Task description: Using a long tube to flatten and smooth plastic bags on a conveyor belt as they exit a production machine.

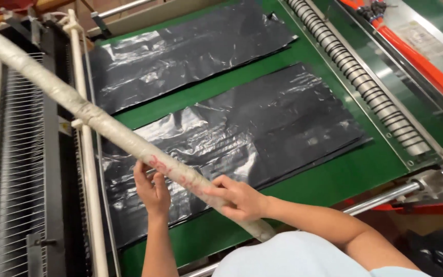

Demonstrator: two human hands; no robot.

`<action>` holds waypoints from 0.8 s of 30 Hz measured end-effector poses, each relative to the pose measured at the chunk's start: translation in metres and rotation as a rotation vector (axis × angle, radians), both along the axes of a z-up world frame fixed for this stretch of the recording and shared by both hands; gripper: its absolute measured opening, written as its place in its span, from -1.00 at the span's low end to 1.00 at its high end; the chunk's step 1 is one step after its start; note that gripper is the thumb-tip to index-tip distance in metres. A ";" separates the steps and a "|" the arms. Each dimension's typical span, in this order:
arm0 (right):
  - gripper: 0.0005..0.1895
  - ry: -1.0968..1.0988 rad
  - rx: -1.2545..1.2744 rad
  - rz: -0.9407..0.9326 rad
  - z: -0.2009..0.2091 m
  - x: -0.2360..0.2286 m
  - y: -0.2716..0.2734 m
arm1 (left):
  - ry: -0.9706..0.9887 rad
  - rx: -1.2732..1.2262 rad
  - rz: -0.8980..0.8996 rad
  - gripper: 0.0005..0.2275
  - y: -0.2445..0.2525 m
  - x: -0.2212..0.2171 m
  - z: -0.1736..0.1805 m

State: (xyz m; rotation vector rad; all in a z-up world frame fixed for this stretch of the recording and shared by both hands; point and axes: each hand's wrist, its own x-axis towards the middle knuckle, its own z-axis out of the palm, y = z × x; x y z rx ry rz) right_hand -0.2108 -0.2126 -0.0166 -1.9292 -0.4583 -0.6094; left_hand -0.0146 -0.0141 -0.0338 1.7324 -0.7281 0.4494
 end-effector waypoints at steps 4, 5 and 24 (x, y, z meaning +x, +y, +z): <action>-0.36 -0.018 0.074 -0.056 -0.009 0.007 -0.013 | -0.009 0.092 -0.071 -0.38 -0.009 -0.019 0.026; -0.36 -0.016 0.092 -0.075 -0.009 0.010 -0.018 | -0.058 0.148 -0.082 -0.42 -0.010 -0.016 0.024; -0.20 0.312 0.183 -0.340 -0.050 0.023 -0.107 | -0.320 0.651 0.006 -0.67 -0.025 -0.013 0.012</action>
